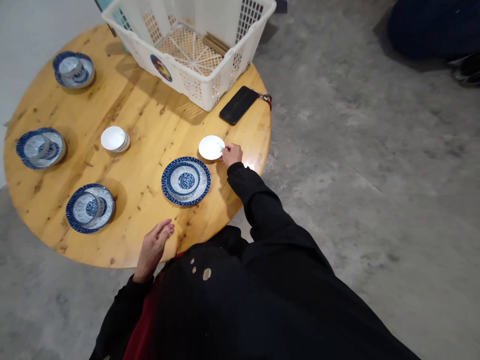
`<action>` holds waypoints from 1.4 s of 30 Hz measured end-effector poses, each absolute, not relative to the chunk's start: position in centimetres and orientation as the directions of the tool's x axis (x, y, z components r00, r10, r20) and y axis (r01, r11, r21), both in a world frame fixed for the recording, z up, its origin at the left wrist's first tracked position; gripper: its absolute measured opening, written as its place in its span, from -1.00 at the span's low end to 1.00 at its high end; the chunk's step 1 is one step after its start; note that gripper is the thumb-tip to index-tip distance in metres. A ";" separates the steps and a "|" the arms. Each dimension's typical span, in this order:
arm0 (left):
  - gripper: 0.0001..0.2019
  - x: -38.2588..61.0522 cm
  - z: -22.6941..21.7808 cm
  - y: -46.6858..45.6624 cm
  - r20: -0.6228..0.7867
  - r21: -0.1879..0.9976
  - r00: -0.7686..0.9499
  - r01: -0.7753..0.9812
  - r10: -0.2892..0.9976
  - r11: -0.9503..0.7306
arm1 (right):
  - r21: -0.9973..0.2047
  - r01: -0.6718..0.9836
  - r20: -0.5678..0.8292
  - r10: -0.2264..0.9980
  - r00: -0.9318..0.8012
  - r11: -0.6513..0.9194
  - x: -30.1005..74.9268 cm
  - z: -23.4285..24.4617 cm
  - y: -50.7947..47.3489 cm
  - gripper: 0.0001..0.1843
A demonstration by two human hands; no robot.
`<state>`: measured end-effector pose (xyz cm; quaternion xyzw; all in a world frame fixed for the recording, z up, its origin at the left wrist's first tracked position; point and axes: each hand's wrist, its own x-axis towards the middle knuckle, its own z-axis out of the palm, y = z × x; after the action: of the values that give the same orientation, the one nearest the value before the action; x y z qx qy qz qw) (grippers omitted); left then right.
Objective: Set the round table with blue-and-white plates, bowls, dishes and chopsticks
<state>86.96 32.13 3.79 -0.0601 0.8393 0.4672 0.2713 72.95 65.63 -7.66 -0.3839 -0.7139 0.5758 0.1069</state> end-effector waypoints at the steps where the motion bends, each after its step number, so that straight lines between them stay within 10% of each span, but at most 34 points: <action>1: -0.54 87.0 3.7 32.1 -0.514 0.750 -0.844 -0.357 0.151 0.556 | -0.903 0.427 -0.292 0.671 -0.681 0.041 72.9 -7.6 65.6 -0.73; 42: -0.56 87.3 2.4 31.6 -0.510 0.771 -0.840 -0.350 0.187 0.532 | -0.897 0.420 -0.226 0.672 -0.705 0.139 73.8 -8.2 66.8 -0.80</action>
<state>87.31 31.61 2.41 -0.0490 0.8297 0.4812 0.2787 73.82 66.75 -8.24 -0.3664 -0.7457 0.5444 0.1156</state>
